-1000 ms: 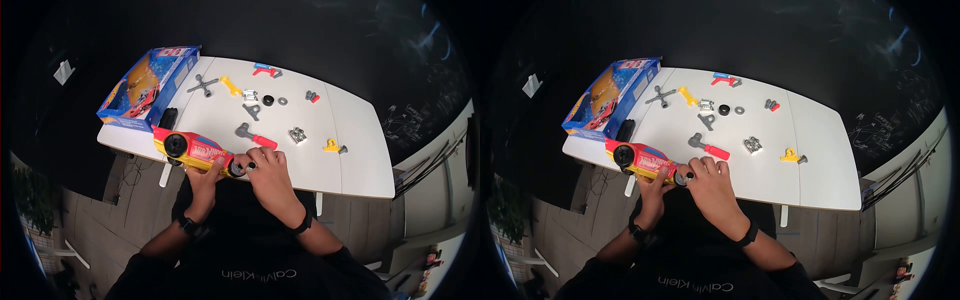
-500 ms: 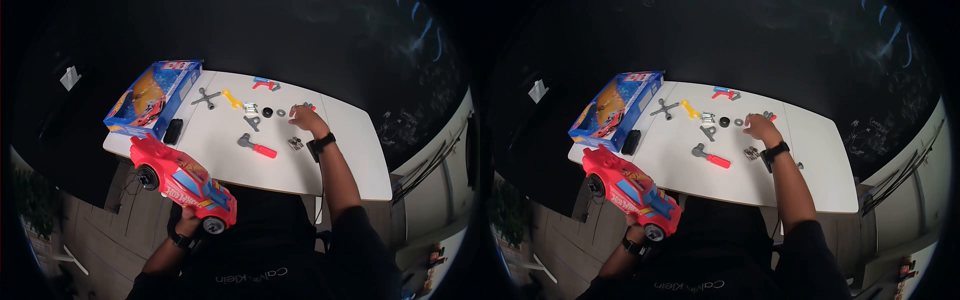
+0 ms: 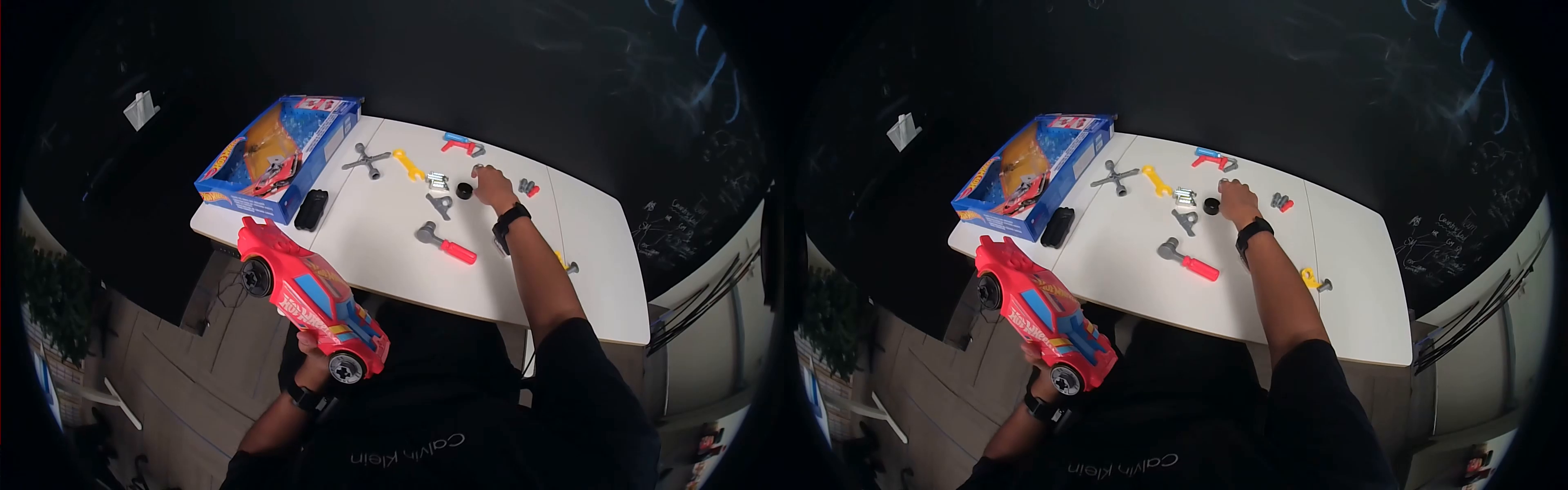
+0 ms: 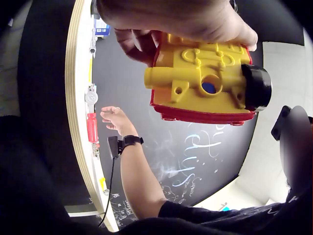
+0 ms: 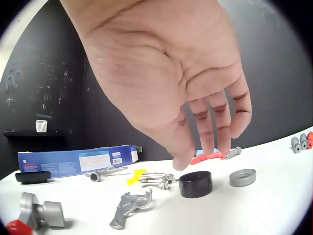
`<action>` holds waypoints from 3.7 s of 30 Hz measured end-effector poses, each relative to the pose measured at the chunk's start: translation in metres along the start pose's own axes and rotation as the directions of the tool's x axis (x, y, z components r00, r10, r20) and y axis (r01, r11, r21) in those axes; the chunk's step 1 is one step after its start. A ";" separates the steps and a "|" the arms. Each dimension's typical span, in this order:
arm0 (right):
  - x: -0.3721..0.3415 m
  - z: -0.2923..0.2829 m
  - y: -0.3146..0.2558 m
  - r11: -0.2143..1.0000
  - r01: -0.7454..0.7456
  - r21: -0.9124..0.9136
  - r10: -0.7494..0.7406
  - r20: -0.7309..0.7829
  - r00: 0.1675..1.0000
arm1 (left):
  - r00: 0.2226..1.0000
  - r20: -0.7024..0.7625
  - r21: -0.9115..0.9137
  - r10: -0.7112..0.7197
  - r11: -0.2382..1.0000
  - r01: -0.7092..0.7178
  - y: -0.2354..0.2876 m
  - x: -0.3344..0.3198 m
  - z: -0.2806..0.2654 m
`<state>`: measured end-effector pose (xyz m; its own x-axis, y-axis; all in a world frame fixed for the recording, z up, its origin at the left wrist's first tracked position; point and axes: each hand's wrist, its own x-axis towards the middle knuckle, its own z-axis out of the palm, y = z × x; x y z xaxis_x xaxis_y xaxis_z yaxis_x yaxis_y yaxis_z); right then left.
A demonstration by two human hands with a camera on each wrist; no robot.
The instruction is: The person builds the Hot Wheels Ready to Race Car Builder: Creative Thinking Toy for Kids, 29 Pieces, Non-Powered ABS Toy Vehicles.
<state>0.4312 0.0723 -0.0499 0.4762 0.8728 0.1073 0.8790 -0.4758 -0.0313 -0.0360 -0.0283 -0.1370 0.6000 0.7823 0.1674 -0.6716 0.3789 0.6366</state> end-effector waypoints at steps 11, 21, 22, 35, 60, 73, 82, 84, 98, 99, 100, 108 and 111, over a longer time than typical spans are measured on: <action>0.045 0.052 0.080 0.908 0.344 0.240 -0.372 0.081 0.925 | 0.992 0.124 0.140 -0.004 0.990 -0.013 0.005 0.013 0.021; 0.028 0.045 0.067 0.935 0.293 0.201 -0.274 -0.116 0.955 | 0.999 -0.054 0.269 -0.002 0.963 0.017 -0.007 0.013 0.003; 0.021 0.030 0.054 0.934 0.294 0.201 -0.275 -0.120 0.954 | 0.999 -0.051 0.271 0.000 0.963 0.014 -0.007 0.015 0.003; 0.015 0.026 0.012 0.880 0.362 0.307 -0.362 -0.057 0.930 | 0.999 -0.043 0.255 0.028 0.967 -0.017 -0.012 0.019 0.005; 0.009 0.045 0.017 0.868 0.166 0.468 -0.194 0.011 0.981 | 0.980 0.054 0.301 0.194 0.932 -0.201 -0.013 0.022 0.012; -0.046 -0.002 -0.005 0.387 -0.152 0.910 -0.170 0.232 0.958 | 0.987 0.036 0.156 0.154 0.975 -0.158 -0.015 0.026 0.011; -0.131 -0.041 -0.049 -0.264 -0.137 0.955 -0.349 0.038 0.937 | 0.974 0.017 0.338 0.225 0.916 -0.218 -0.026 0.032 0.007; -0.147 -0.045 -0.058 -0.370 -0.140 0.918 -0.338 0.008 0.941 | 0.977 0.013 0.333 0.213 0.920 -0.205 -0.028 0.032 0.006; -0.187 -0.041 -0.054 -0.580 -0.163 0.798 -0.328 -0.046 0.944 | 0.973 0.020 0.353 0.229 0.909 -0.221 -0.033 0.031 0.010; -0.188 -0.041 -0.054 -0.581 -0.164 0.798 -0.326 -0.044 0.944 | 0.974 0.019 0.353 0.226 0.910 -0.218 -0.034 0.032 0.009; -0.190 -0.040 -0.054 -0.580 -0.156 0.800 -0.323 -0.049 0.945 | 0.977 0.015 0.352 0.213 0.913 -0.205 -0.034 0.032 0.007; -0.198 -0.037 -0.060 -0.542 -0.089 0.836 -0.245 -0.055 0.968 | 0.984 0.008 0.348 0.177 0.922 -0.169 -0.038 0.033 0.005; -0.197 -0.031 -0.056 -0.557 -0.108 0.823 -0.256 -0.046 0.966 | 0.996 0.018 0.159 0.084 0.984 -0.086 -0.029 0.030 0.020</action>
<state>0.2874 -0.0760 -0.0386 0.2336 0.9595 0.1577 -0.5218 0.2606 -0.8123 0.0096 -0.0259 -0.1357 0.5491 0.8024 0.2336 -0.6430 0.2271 0.7315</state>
